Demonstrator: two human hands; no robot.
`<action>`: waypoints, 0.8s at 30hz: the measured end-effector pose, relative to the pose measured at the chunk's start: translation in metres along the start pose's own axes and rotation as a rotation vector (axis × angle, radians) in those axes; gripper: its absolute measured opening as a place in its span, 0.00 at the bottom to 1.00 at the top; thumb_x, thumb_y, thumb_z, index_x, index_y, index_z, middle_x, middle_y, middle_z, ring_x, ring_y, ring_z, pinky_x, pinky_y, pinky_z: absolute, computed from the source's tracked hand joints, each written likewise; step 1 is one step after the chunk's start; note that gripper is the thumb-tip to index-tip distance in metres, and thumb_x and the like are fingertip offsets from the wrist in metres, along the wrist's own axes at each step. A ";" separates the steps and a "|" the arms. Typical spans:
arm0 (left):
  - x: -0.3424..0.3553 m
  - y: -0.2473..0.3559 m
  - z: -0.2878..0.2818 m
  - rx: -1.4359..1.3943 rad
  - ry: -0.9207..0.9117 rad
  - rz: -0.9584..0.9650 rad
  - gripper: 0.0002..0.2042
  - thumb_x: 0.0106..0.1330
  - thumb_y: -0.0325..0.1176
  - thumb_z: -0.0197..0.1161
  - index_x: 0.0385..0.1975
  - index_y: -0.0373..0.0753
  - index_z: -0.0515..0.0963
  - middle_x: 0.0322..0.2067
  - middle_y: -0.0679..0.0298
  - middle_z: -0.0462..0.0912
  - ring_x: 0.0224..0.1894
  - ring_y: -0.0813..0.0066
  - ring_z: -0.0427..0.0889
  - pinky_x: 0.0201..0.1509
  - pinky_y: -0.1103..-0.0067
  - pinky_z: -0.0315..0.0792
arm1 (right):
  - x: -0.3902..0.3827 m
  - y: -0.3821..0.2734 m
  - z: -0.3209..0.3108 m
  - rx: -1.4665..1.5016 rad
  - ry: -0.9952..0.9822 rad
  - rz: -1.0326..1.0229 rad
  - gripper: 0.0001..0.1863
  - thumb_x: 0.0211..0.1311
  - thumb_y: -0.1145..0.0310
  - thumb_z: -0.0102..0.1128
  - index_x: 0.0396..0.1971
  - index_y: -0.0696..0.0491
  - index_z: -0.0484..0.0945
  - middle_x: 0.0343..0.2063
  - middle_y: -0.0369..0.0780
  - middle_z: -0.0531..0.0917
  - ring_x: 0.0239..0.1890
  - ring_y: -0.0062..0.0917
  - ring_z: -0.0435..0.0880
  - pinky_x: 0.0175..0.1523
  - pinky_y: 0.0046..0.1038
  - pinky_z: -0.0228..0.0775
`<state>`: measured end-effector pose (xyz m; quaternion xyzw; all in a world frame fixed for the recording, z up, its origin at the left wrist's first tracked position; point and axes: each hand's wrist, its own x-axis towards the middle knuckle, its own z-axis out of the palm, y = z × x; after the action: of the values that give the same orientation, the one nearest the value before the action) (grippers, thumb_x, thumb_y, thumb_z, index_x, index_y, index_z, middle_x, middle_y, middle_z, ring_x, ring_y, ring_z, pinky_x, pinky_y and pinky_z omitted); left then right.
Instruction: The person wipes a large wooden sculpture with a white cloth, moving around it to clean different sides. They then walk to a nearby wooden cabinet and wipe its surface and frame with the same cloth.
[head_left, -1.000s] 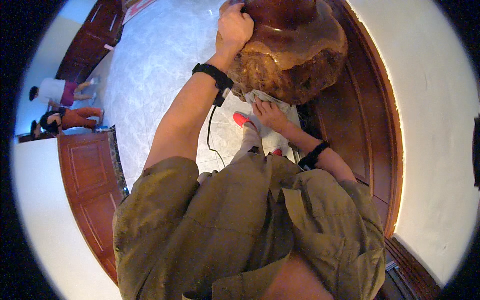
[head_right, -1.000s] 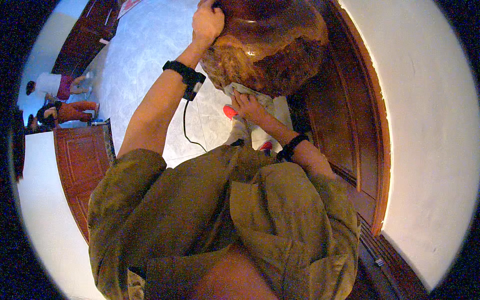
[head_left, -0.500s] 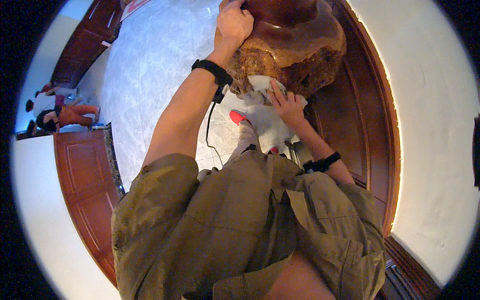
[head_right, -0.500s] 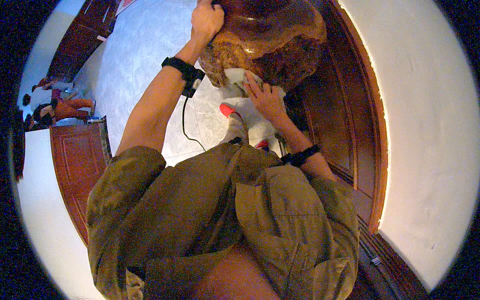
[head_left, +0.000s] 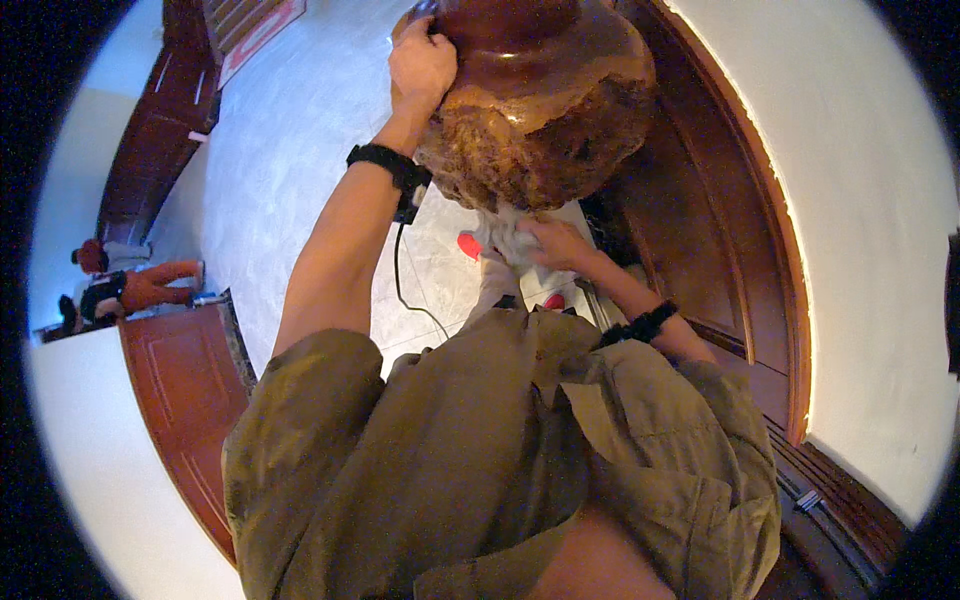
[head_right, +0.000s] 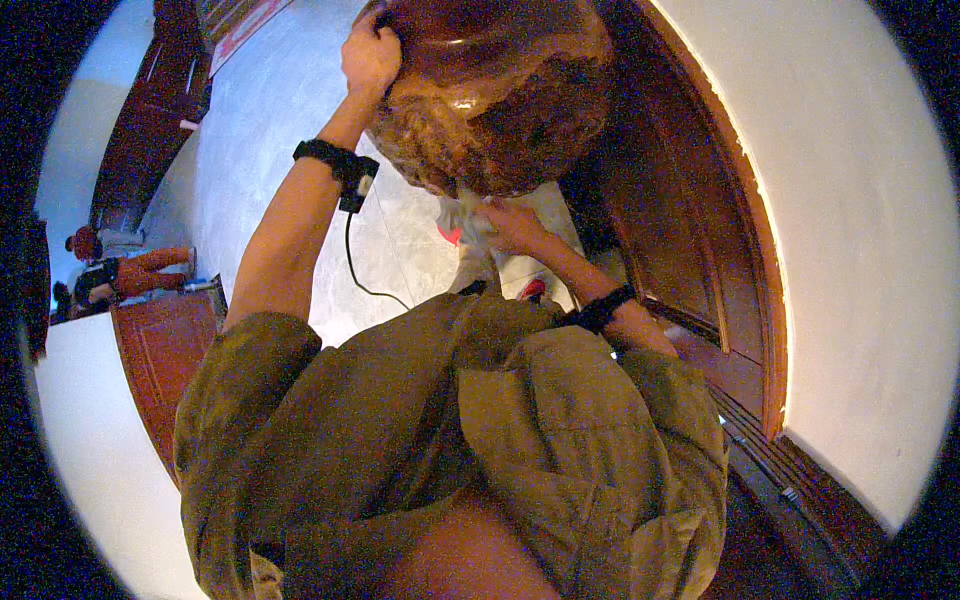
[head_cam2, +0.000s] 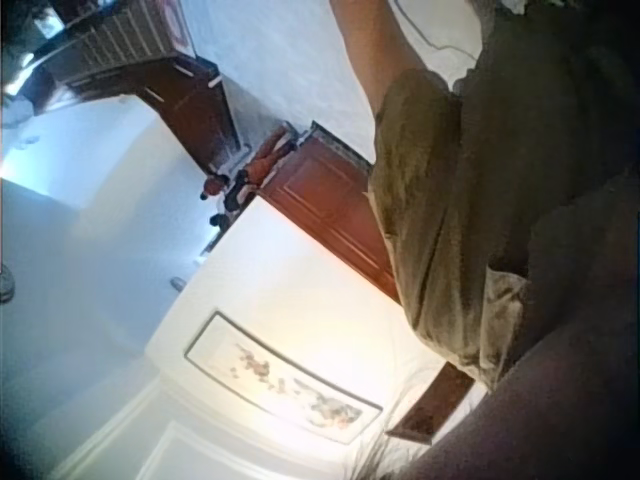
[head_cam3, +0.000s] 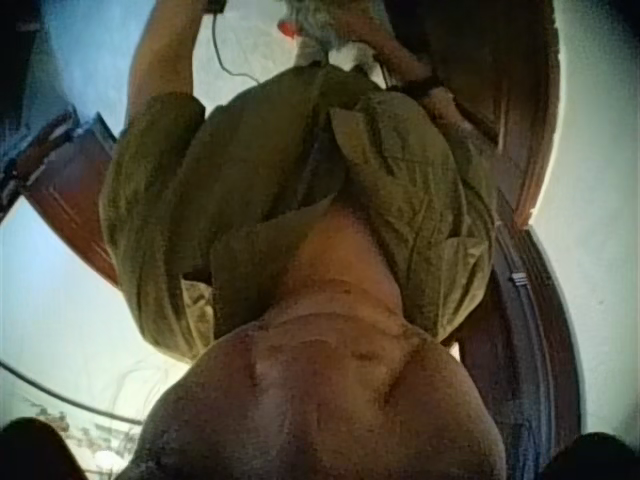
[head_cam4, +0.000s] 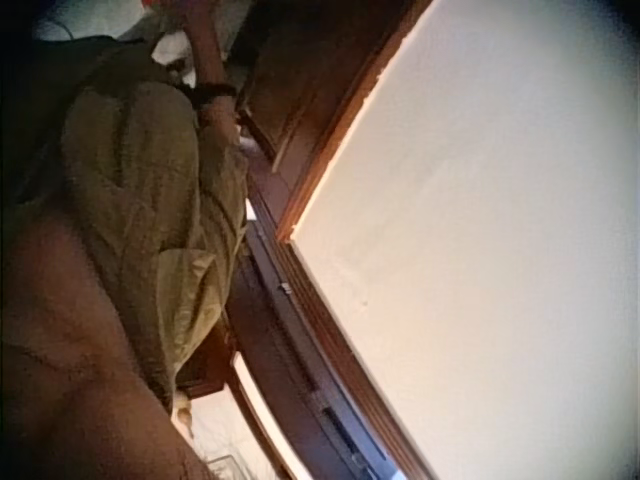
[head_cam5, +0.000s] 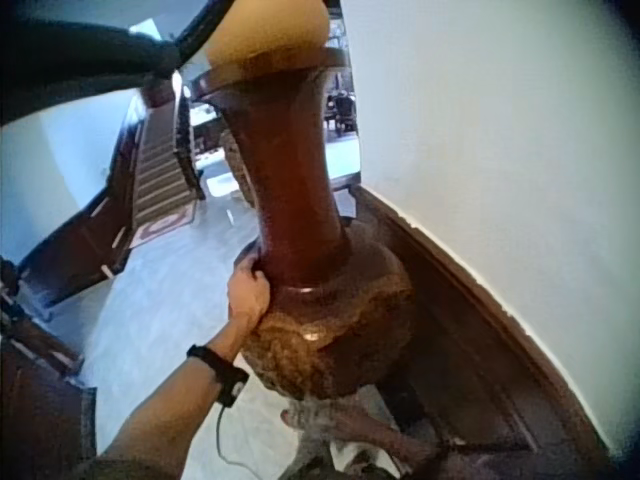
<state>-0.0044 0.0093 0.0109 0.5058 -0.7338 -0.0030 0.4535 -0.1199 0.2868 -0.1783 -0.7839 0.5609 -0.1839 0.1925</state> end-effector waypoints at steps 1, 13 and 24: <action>-0.001 0.001 0.001 -0.003 -0.011 -0.019 0.17 0.56 0.34 0.53 0.44 0.40 0.79 0.42 0.50 0.81 0.45 0.50 0.78 0.52 0.64 0.71 | -0.019 0.020 0.014 0.110 -0.016 -0.069 0.25 0.48 0.69 0.59 0.51 0.53 0.70 0.49 0.49 0.74 0.43 0.36 0.79 0.42 0.34 0.75; -0.008 0.005 -0.008 -0.003 -0.072 -0.062 0.17 0.56 0.34 0.53 0.45 0.40 0.79 0.43 0.51 0.80 0.47 0.51 0.78 0.54 0.65 0.71 | -0.034 0.143 0.016 1.605 0.656 1.088 0.18 0.58 0.63 0.57 0.47 0.54 0.74 0.41 0.41 0.80 0.39 0.30 0.80 0.41 0.33 0.74; -0.002 0.009 -0.015 -0.017 -0.078 -0.053 0.17 0.56 0.34 0.52 0.45 0.39 0.78 0.43 0.49 0.80 0.46 0.49 0.78 0.53 0.64 0.70 | 0.026 0.155 0.063 1.779 0.452 0.797 0.20 0.64 0.51 0.46 0.45 0.51 0.75 0.37 0.40 0.79 0.37 0.30 0.78 0.36 0.35 0.74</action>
<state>-0.0010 0.0219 0.0226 0.5206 -0.7372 -0.0410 0.4287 -0.2051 0.2219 -0.3095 -0.0560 0.4645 -0.6035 0.6457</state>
